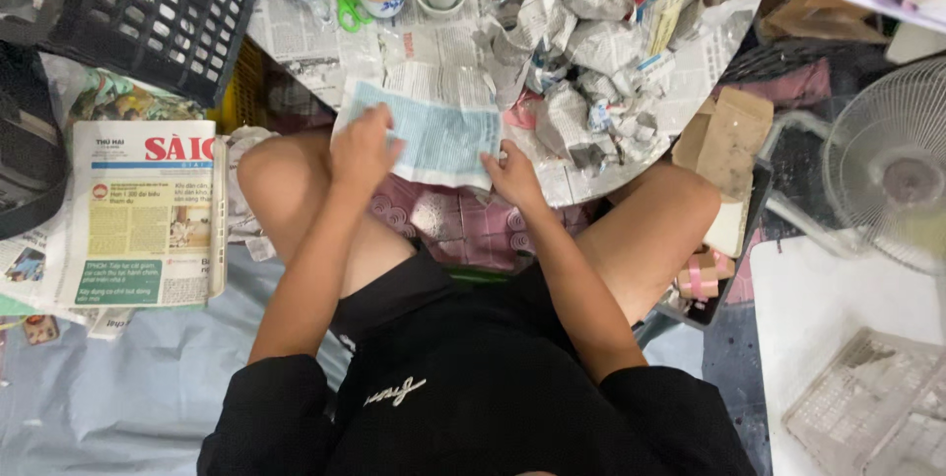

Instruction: The person wraps small cups in newspaper sheets one at a time, folding the paper around each cup and placing the wrapped items into a black plastic basket. The person repeats this process for multiple cups throughout the clip.

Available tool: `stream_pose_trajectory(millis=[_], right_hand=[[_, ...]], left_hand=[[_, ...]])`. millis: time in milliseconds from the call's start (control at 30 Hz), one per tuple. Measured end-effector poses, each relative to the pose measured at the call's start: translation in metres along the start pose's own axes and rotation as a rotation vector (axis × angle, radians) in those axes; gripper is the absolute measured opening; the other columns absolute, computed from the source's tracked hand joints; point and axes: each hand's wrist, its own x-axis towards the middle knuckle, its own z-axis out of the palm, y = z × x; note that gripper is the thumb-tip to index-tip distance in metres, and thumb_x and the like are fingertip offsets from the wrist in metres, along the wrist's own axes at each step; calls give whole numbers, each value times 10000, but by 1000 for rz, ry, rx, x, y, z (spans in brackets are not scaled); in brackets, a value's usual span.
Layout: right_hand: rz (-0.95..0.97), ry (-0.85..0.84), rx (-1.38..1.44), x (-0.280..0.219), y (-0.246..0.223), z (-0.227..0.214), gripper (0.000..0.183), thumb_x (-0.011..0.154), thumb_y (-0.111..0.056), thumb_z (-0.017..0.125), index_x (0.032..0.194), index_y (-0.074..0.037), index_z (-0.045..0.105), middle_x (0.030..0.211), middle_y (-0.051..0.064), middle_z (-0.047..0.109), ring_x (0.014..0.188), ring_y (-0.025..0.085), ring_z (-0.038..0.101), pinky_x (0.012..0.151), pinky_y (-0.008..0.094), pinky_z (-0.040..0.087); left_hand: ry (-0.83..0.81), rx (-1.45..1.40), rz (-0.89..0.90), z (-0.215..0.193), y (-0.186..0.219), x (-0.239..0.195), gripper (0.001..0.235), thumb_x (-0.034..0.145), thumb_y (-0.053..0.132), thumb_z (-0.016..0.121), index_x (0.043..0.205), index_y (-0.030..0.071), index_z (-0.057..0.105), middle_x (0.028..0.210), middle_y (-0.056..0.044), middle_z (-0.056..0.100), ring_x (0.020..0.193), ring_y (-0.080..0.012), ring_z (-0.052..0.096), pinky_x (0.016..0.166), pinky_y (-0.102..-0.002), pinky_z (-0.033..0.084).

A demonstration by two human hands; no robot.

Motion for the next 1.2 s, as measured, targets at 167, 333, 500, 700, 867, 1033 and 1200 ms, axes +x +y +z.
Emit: stream_pose_trajectory(millis=[167,333,500,700,867,1033,1200], right_hand=[[-136,99,-137,-8,-26,2,316,943,-216,710,1156,-4,613,860,153,732,779,287,750,683,404,575],[-534,295,-313,-37,-52,0,634,841,-104,739,1377,46,436,1286,329,537,1183,482,548,982,488,472],[-679,181,-595,-34,-43,28,507,940,-125,693,1413,-64,524,1582,242,383,1458,456,384,1206,520,358],[-651,44,-748,-12,-18,45,589,1034,-334,548,1555,-87,424,1679,178,278,1548,407,261,1232,561,241],[-580,-73,-838,-7,-14,43,688,1027,-433,527,1590,-89,334,1693,186,182,1547,419,170,1216,613,185],[-484,-113,-821,2,-29,26,693,1033,-445,514,1614,-118,326,1696,172,164,1560,410,147,1207,650,151],[-466,-120,-780,4,-48,25,672,1024,-399,548,1594,-111,341,1667,200,215,1537,424,187,1188,640,164]], left_hand=[[119,8,175,28,47,-5,809,832,484,752,1510,120,502,1536,-242,390,1378,-452,384,1073,-637,346],[49,85,97,75,32,-8,809,899,531,691,1562,172,401,1658,-203,220,1494,-469,214,1108,-737,196],[35,115,2,89,34,-22,760,896,482,668,1556,185,435,1626,-193,290,1435,-442,320,1062,-697,269],[63,80,-17,86,35,-25,573,991,377,627,1510,175,495,1577,-164,400,1342,-359,446,1070,-591,335],[135,13,173,85,21,-7,588,993,339,615,1523,133,468,1619,-173,359,1500,-387,321,1147,-604,260],[50,-69,118,91,12,16,723,1013,394,607,1609,92,329,1687,-194,212,1560,-395,174,1203,-641,142],[41,-90,105,95,6,22,761,1013,385,634,1629,100,291,1703,-183,172,1573,-377,143,1221,-636,101]])
